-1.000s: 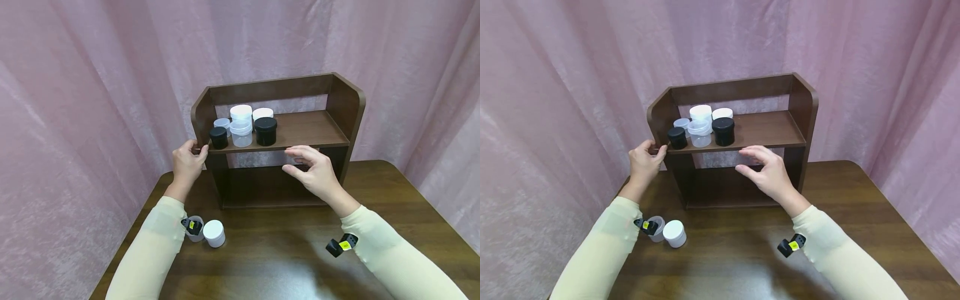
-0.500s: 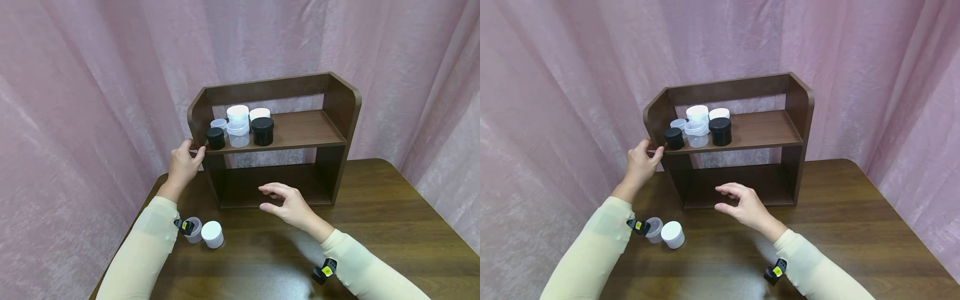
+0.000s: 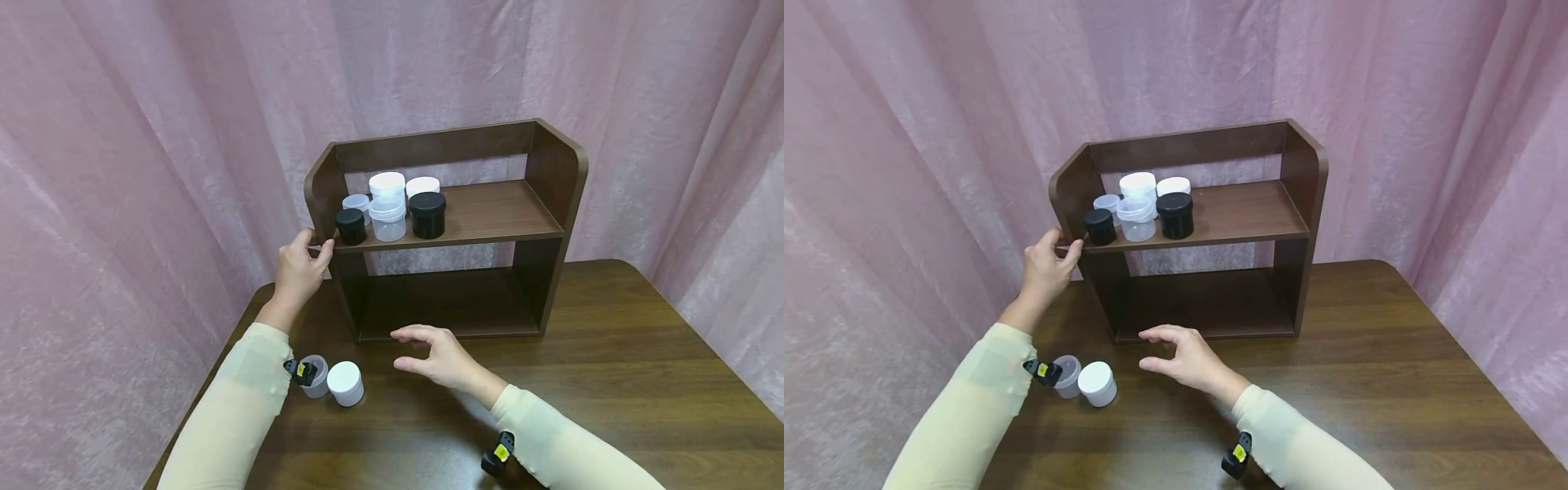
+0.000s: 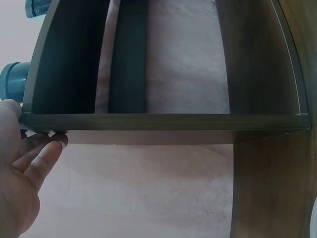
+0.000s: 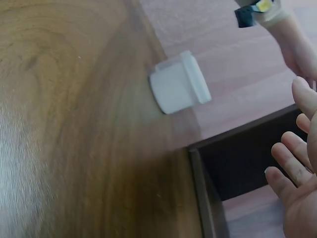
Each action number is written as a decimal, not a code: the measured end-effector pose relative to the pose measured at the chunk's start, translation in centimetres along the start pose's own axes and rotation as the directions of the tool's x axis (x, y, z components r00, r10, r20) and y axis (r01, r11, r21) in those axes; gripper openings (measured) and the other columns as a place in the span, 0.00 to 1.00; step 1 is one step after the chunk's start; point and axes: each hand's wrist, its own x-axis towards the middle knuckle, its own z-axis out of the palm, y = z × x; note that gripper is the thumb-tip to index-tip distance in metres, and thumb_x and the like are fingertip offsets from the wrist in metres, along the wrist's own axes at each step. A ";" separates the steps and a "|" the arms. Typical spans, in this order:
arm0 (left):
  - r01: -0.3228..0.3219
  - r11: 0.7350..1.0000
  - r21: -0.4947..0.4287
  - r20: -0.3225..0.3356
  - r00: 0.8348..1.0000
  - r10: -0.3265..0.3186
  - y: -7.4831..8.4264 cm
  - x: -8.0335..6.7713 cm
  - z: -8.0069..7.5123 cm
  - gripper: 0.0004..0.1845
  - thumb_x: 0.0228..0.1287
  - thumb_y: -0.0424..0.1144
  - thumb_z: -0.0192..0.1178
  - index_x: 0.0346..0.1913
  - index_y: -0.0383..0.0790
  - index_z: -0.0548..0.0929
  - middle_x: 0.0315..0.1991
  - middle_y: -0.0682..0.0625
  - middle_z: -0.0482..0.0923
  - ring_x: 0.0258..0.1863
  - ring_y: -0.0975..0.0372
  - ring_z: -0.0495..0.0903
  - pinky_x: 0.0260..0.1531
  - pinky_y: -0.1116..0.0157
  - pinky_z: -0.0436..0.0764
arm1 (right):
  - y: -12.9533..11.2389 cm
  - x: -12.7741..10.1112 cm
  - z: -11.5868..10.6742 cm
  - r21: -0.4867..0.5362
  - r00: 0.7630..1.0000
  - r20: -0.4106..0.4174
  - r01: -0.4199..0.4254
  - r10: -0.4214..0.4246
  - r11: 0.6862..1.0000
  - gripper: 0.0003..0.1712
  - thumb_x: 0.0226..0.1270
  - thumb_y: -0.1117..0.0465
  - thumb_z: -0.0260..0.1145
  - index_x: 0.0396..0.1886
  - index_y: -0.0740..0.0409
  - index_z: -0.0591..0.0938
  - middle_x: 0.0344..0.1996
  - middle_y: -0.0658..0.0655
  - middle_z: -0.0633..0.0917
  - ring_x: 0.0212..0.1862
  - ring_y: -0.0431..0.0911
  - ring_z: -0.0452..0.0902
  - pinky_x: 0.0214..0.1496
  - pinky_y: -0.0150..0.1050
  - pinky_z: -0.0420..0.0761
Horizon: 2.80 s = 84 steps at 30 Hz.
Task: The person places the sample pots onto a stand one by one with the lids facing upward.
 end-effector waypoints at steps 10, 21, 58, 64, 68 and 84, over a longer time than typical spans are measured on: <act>-0.009 1.000 0.000 -0.002 1.000 0.009 -0.1 -0.1 0.0 0.12 0.64 0.42 0.61 0.34 0.33 0.77 0.30 0.40 0.85 0.24 0.53 0.84 0.23 0.55 0.81 | 1.0 0.9 3.0 -0.046 0.994 0.111 -0.015 0.020 0.999 0.28 0.56 0.48 0.73 0.57 0.51 0.80 0.56 0.46 0.81 0.60 0.41 0.73 0.59 0.45 0.74; -0.008 1.000 0.004 -0.011 1.000 0.008 -0.1 -0.2 0.0 0.12 0.64 0.42 0.61 0.34 0.34 0.76 0.30 0.39 0.85 0.25 0.52 0.85 0.24 0.55 0.82 | 1.4 2.2 6.0 -0.100 0.975 0.207 -0.064 0.084 0.993 0.31 0.54 0.47 0.74 0.58 0.47 0.80 0.60 0.51 0.78 0.63 0.43 0.70 0.58 0.42 0.74; -0.022 0.999 -0.039 -0.041 0.999 0.021 -0.2 -0.3 0.3 0.11 0.63 0.39 0.61 0.34 0.33 0.76 0.31 0.39 0.84 0.29 0.51 0.86 0.26 0.55 0.82 | 2.7 2.3 8.7 -0.096 0.977 0.196 -0.063 0.081 0.993 0.24 0.50 0.49 0.77 0.49 0.46 0.84 0.56 0.43 0.80 0.59 0.37 0.73 0.58 0.36 0.74; -0.023 0.999 -0.044 -0.043 0.999 0.021 -0.1 -0.3 0.3 0.11 0.63 0.39 0.61 0.34 0.32 0.76 0.33 0.38 0.84 0.30 0.50 0.86 0.27 0.54 0.82 | 2.6 1.7 7.5 -0.112 0.978 0.193 -0.063 0.084 0.992 0.22 0.50 0.48 0.76 0.47 0.46 0.84 0.58 0.48 0.80 0.60 0.39 0.73 0.57 0.37 0.74; -0.025 0.999 -0.039 -0.042 0.999 0.024 -0.1 -0.3 0.3 0.11 0.63 0.39 0.61 0.34 0.32 0.76 0.33 0.38 0.84 0.30 0.50 0.86 0.27 0.54 0.82 | 2.6 1.2 6.6 -0.135 0.979 0.191 -0.051 0.077 0.990 0.20 0.50 0.48 0.76 0.44 0.46 0.85 0.58 0.49 0.80 0.60 0.41 0.73 0.57 0.39 0.75; -0.019 0.999 -0.049 -0.060 0.998 0.016 -0.4 -0.4 0.5 0.11 0.63 0.39 0.61 0.34 0.32 0.77 0.32 0.38 0.84 0.29 0.50 0.86 0.27 0.54 0.82 | 3.2 -0.5 4.4 -0.153 0.980 0.187 -0.041 0.070 0.987 0.21 0.50 0.51 0.77 0.44 0.45 0.83 0.57 0.49 0.81 0.59 0.40 0.73 0.55 0.38 0.76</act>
